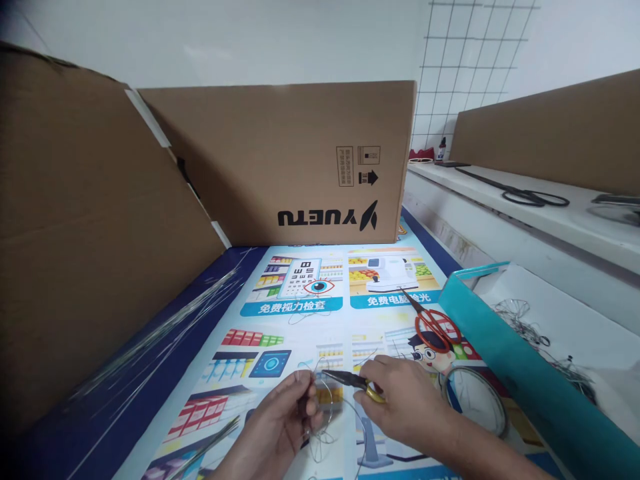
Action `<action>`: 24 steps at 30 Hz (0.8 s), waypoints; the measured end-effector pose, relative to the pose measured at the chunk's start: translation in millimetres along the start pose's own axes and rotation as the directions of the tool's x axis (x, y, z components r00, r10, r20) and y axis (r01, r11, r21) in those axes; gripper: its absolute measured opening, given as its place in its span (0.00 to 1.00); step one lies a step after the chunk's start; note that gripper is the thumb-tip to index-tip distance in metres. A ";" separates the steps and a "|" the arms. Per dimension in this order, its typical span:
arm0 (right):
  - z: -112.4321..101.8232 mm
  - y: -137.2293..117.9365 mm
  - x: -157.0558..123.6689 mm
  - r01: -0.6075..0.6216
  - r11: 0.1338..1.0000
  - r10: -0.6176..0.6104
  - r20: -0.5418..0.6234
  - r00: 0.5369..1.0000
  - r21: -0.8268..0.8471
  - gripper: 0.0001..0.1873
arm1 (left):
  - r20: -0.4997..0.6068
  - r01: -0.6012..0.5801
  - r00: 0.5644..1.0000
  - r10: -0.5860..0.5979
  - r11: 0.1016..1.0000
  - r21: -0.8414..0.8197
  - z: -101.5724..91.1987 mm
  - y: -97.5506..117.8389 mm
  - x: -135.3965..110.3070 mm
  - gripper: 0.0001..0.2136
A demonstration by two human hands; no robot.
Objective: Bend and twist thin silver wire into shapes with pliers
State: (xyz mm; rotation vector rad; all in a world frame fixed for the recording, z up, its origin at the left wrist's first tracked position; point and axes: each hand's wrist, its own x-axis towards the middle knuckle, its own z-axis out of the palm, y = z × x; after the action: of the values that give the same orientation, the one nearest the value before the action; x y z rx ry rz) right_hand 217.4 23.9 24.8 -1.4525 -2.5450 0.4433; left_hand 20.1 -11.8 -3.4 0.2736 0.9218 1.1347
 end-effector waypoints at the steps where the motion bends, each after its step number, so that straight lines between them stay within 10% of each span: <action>1: -0.2 0.5 0.5 -0.008 1.000 0.008 0.004 1.000 0.018 0.07 | 0.017 0.000 1.000 0.000 1.000 0.003 -0.7 -0.3 0.5 0.09; 24: -1.5 7.9 1.5 -0.005 0.995 0.002 0.021 1.000 0.100 0.08 | 0.138 -0.040 0.990 0.016 0.985 0.169 -3.7 17.5 9.2 0.07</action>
State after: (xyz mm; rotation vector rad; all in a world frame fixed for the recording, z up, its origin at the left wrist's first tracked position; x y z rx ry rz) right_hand 223.5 29.2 23.5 -1.4244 -2.4976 0.5810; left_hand 6.9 2.8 0.6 0.5008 0.8974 1.0498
